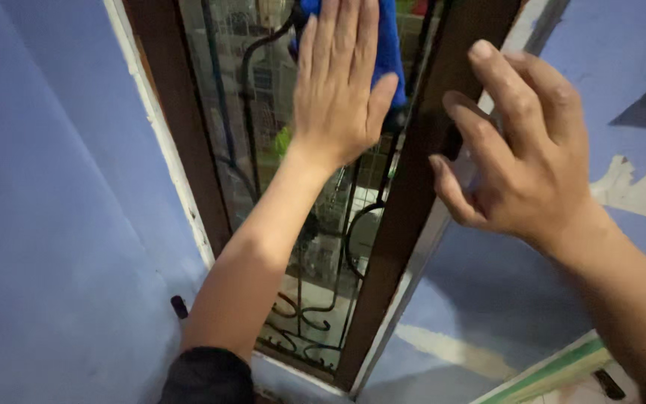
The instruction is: The person cleans a glass window pane with a blue cloth. They dip the cloth into a metal basin of soapy water, wring it out, and wipe the window surface repeatedly. The person also wipes the metal security bars attached to the window frame.
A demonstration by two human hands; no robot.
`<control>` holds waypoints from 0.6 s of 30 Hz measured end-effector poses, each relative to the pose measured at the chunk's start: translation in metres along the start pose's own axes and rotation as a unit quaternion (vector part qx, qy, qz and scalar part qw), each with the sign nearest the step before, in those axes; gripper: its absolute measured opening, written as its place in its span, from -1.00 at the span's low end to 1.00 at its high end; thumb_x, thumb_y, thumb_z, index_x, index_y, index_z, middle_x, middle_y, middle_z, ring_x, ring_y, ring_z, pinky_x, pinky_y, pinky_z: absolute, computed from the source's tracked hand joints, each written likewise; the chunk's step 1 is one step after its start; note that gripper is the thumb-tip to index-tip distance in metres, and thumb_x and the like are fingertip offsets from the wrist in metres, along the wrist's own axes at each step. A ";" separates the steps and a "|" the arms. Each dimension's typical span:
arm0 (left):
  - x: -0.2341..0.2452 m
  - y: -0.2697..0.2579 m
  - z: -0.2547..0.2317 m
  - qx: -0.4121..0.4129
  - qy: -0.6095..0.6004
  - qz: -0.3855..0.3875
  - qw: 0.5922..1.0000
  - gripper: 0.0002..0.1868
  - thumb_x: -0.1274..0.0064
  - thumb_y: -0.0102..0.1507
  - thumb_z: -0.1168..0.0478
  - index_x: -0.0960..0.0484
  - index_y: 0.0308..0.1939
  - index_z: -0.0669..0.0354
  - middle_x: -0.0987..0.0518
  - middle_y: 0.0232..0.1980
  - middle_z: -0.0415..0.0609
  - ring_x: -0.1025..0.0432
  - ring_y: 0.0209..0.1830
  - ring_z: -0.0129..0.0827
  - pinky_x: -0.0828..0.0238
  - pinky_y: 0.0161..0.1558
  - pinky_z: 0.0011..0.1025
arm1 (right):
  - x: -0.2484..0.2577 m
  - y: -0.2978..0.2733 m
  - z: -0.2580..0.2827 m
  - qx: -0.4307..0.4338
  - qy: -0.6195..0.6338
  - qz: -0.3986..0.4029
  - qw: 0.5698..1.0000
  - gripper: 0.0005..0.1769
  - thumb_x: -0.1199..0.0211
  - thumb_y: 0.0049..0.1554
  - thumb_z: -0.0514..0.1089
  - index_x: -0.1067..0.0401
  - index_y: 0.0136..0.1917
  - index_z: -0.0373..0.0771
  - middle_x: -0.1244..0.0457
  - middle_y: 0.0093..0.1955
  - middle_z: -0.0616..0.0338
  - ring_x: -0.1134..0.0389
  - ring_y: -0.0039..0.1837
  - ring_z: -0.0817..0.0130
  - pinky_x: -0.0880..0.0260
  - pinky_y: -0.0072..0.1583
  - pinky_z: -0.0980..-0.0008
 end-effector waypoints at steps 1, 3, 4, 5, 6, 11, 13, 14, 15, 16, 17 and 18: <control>0.004 -0.005 -0.006 -0.026 -0.020 -0.037 0.999 -0.27 0.12 0.55 -0.04 0.05 0.63 0.25 0.12 0.70 0.15 0.20 0.75 0.06 0.23 0.71 0.02 | 0.003 0.002 -0.002 0.010 -0.027 0.005 1.000 -0.44 -0.36 0.05 0.03 -0.51 0.19 -0.42 -0.12 0.49 -0.21 -0.20 0.40 -0.16 -0.32 0.31 -0.04; 0.007 -0.034 -0.017 -0.058 -0.043 -0.086 0.994 -0.25 0.06 0.54 0.05 0.10 0.66 0.18 0.16 0.70 0.13 0.24 0.74 0.08 0.23 0.68 0.00 | 0.004 0.007 -0.006 0.033 -0.075 0.018 0.996 -0.45 -0.41 0.07 0.03 -0.52 0.20 -0.38 -0.12 0.51 -0.14 -0.16 0.45 -0.12 -0.29 0.30 -0.04; 0.007 -0.048 -0.023 -0.069 -0.048 -0.102 0.991 -0.22 0.01 0.52 0.09 0.10 0.68 0.15 0.14 0.69 0.13 0.23 0.72 0.09 0.22 0.67 0.02 | 0.004 0.008 -0.009 0.044 -0.087 0.024 0.995 -0.43 -0.39 0.08 0.07 -0.52 0.22 -0.38 -0.12 0.53 -0.13 -0.14 0.48 -0.11 -0.27 0.33 -0.05; 0.005 -0.058 -0.027 -0.064 -0.036 -0.099 0.992 -0.18 -0.06 0.49 0.09 0.05 0.70 0.15 0.06 0.66 0.14 0.17 0.70 0.13 0.18 0.67 0.09 | 0.004 0.009 -0.013 0.054 -0.099 0.030 0.993 -0.40 -0.36 0.09 0.10 -0.52 0.23 -0.38 -0.12 0.55 -0.12 -0.12 0.52 -0.10 -0.25 0.36 -0.05; 0.001 -0.066 -0.029 -0.043 -0.041 -0.079 0.995 -0.18 -0.04 0.47 0.09 0.04 0.69 0.17 0.05 0.66 0.15 0.15 0.71 0.13 0.19 0.69 0.10 | 0.004 0.010 -0.017 0.065 -0.111 0.035 0.991 -0.37 -0.34 0.09 0.13 -0.52 0.25 -0.38 -0.12 0.58 -0.11 -0.10 0.55 -0.09 -0.23 0.40 -0.06; -0.007 -0.054 -0.027 0.005 -0.068 -0.025 0.997 -0.22 0.19 0.45 0.00 0.05 0.66 0.23 0.08 0.72 0.20 0.16 0.77 0.10 0.28 0.72 0.10 | -0.005 0.014 -0.042 0.078 -0.135 0.036 0.987 -0.39 -0.24 0.18 0.10 -0.47 0.32 -0.41 -0.10 0.64 -0.15 -0.03 0.64 -0.09 -0.04 0.60 -0.08; -0.003 -0.032 -0.022 -0.020 -0.030 -0.041 0.999 -0.25 0.37 0.50 -0.13 0.06 0.67 0.19 0.11 0.74 0.13 0.18 0.78 0.02 0.30 0.70 0.02 | -0.010 0.015 -0.049 0.071 -0.136 0.029 0.988 -0.38 -0.19 0.20 0.08 -0.42 0.34 -0.44 -0.08 0.63 -0.16 0.00 0.66 -0.10 0.02 0.62 -0.11; 0.000 -0.020 -0.020 -0.035 -0.013 -0.047 0.998 -0.25 0.46 0.53 -0.19 0.07 0.68 0.17 0.12 0.74 0.10 0.19 0.79 -0.02 0.32 0.69 -0.01 | -0.012 0.016 -0.052 0.067 -0.138 0.026 0.988 -0.36 -0.17 0.23 0.09 -0.40 0.37 -0.45 -0.06 0.62 -0.16 0.02 0.67 -0.11 0.04 0.61 -0.12; 0.004 -0.008 -0.018 -0.042 -0.005 -0.052 0.998 -0.24 0.52 0.53 -0.22 0.07 0.69 0.14 0.12 0.75 0.07 0.21 0.78 -0.05 0.32 0.70 -0.03 | -0.012 0.016 -0.055 0.064 -0.142 0.026 0.987 -0.34 -0.15 0.23 0.09 -0.39 0.39 -0.46 -0.06 0.62 -0.16 0.03 0.67 -0.12 0.05 0.60 -0.14; 0.008 0.005 -0.016 -0.051 0.001 -0.057 0.997 -0.22 0.58 0.53 -0.26 0.08 0.70 0.12 0.13 0.76 0.05 0.22 0.77 -0.09 0.32 0.71 -0.05 | -0.013 0.018 -0.058 0.061 -0.145 0.024 0.987 -0.33 -0.13 0.24 0.10 -0.38 0.41 -0.47 -0.05 0.62 -0.17 0.04 0.68 -0.13 0.05 0.59 -0.15; 0.013 0.019 -0.015 -0.060 0.008 -0.063 0.996 -0.20 0.64 0.52 -0.30 0.09 0.70 0.09 0.14 0.77 0.02 0.23 0.76 -0.13 0.32 0.72 -0.08 | -0.013 0.020 -0.062 0.058 -0.152 0.025 0.986 -0.31 -0.11 0.23 0.10 -0.37 0.42 -0.48 -0.06 0.64 -0.18 0.04 0.69 -0.13 0.05 0.58 -0.16; 0.017 0.033 -0.013 -0.068 0.021 -0.059 0.996 -0.18 0.63 0.50 -0.32 0.08 0.69 0.10 0.11 0.75 0.05 0.22 0.77 -0.10 0.33 0.71 -0.07 | -0.012 0.022 -0.065 0.054 -0.151 0.027 0.987 -0.29 -0.09 0.23 0.09 -0.36 0.45 -0.49 -0.05 0.65 -0.20 0.05 0.69 -0.14 0.05 0.58 -0.18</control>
Point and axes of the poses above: each hand's wrist, its own y-axis towards the middle knuckle, its own x-axis out of the back of the hand, z = x × y, the point moved 6 cm from there along y, towards the middle knuckle
